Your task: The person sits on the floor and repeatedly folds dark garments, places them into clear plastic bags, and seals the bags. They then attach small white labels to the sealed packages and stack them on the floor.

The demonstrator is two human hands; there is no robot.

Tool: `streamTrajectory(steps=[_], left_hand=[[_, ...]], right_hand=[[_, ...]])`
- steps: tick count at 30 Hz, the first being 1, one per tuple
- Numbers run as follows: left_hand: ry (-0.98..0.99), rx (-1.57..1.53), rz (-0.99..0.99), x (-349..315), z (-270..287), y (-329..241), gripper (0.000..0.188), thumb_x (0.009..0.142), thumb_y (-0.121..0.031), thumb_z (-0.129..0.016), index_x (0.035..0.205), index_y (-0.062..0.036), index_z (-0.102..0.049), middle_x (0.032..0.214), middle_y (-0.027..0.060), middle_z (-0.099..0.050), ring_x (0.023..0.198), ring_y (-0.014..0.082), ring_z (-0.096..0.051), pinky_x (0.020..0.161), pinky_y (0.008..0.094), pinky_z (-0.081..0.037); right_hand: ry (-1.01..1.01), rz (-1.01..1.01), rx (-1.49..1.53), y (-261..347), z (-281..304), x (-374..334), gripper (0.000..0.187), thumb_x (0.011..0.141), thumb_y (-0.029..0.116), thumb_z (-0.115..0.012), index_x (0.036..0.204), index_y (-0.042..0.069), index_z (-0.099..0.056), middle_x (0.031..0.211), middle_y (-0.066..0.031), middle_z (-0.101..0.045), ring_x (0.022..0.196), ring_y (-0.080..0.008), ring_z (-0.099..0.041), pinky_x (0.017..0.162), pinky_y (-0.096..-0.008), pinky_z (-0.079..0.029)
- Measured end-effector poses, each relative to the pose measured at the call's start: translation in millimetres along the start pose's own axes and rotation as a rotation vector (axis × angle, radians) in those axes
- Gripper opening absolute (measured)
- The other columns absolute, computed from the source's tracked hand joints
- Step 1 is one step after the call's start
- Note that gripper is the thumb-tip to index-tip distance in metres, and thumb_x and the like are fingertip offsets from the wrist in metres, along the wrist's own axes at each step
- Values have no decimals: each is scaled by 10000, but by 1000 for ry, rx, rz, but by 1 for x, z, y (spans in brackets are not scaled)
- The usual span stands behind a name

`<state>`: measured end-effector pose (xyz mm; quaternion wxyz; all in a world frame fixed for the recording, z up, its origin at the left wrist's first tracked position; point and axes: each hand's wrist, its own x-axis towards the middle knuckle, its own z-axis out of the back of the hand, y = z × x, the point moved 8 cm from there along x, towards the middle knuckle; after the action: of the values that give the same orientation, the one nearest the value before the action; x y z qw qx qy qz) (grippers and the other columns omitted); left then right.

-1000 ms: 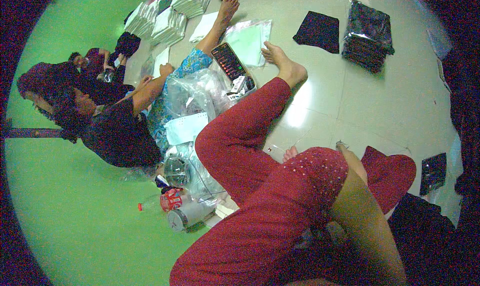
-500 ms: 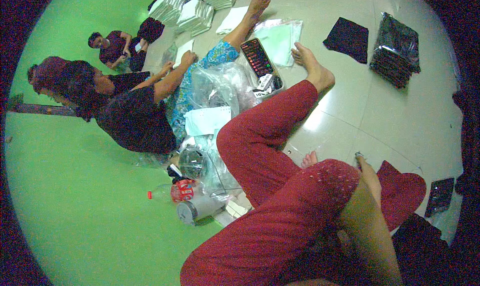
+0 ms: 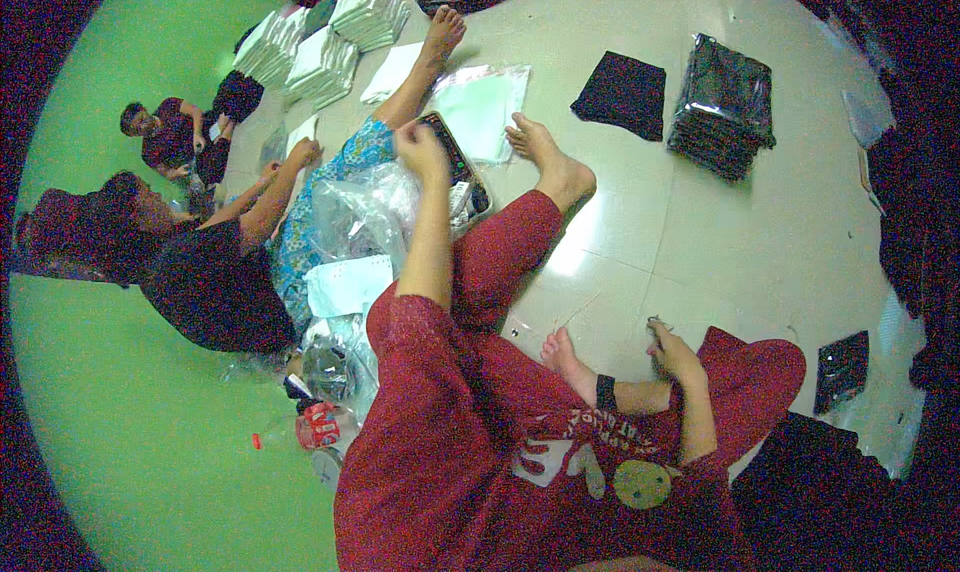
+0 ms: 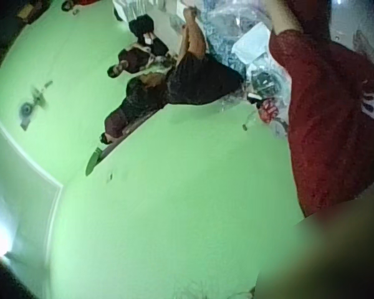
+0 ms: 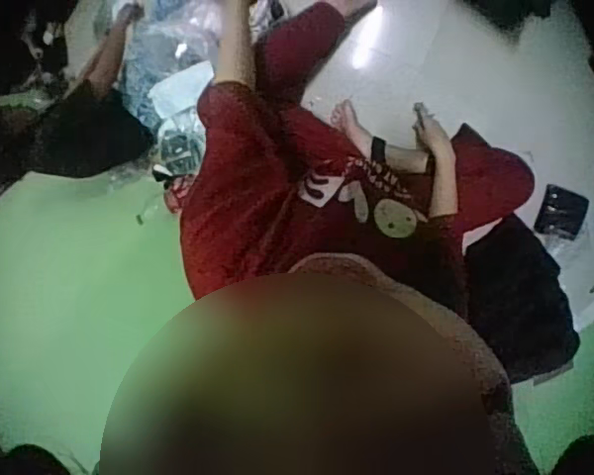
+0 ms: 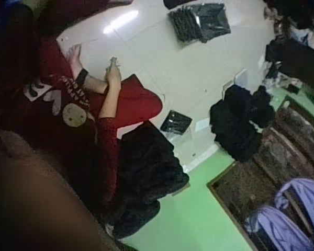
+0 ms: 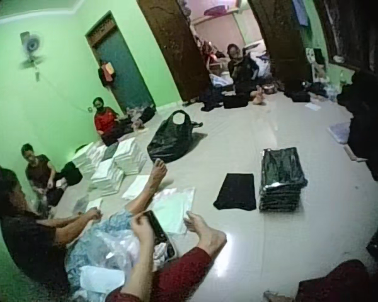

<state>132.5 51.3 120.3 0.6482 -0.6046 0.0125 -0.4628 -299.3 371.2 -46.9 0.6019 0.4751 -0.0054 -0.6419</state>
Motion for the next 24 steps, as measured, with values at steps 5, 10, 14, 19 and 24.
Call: streamTrajectory(steps=[5, 10, 14, 19, 24], left_hand=[[38, 239, 199, 27, 19, 81, 263, 745, -168, -549, 904, 40, -576, 840, 154, -593, 755, 250, -548, 727, 327, -424], [253, -166, 330, 20, -3, 123, 250, 743, -144, -596, 906, 45, -580, 809, 93, -603, 717, 149, -547, 672, 257, -429], [300, -201, 320, 12, -5, 115, 247, 725, -99, -639, 932, 22, -579, 785, 48, -580, 694, 119, -523, 627, 225, -416], [275, -110, 324, 9, -2, 104, 280, 715, -116, -655, 944, 25, -579, 819, 72, -595, 724, 134, -543, 651, 237, -430], [236, -129, 293, 16, -2, 113, 228, 735, -74, -598, 931, 42, -585, 769, 80, -604, 674, 130, -546, 635, 248, -438]], right_hand=[[-9, 27, 29, 9, 5, -4, 442, 794, 77, -424, 1228, 114, -346, 881, -166, -593, 844, -326, -570, 729, -391, -442], [-47, 62, 47, 17, 8, -9, 452, 791, 67, -406, 1234, 133, -344, 933, -163, -590, 875, -338, -562, 748, -419, -436], [-14, 13, 53, 14, 6, -7, 466, 784, 53, -421, 1234, 143, -341, 935, -186, -583, 871, -357, -557, 741, -441, -435], [-81, 79, 20, 11, 4, -4, 466, 794, 74, -439, 1239, 155, -331, 925, -224, -567, 855, -382, -551, 724, -451, -438], [-55, 64, 21, 3, -2, -1, 479, 808, 107, -444, 1260, 189, -308, 943, -236, -550, 856, -389, -544, 724, -453, -437]])
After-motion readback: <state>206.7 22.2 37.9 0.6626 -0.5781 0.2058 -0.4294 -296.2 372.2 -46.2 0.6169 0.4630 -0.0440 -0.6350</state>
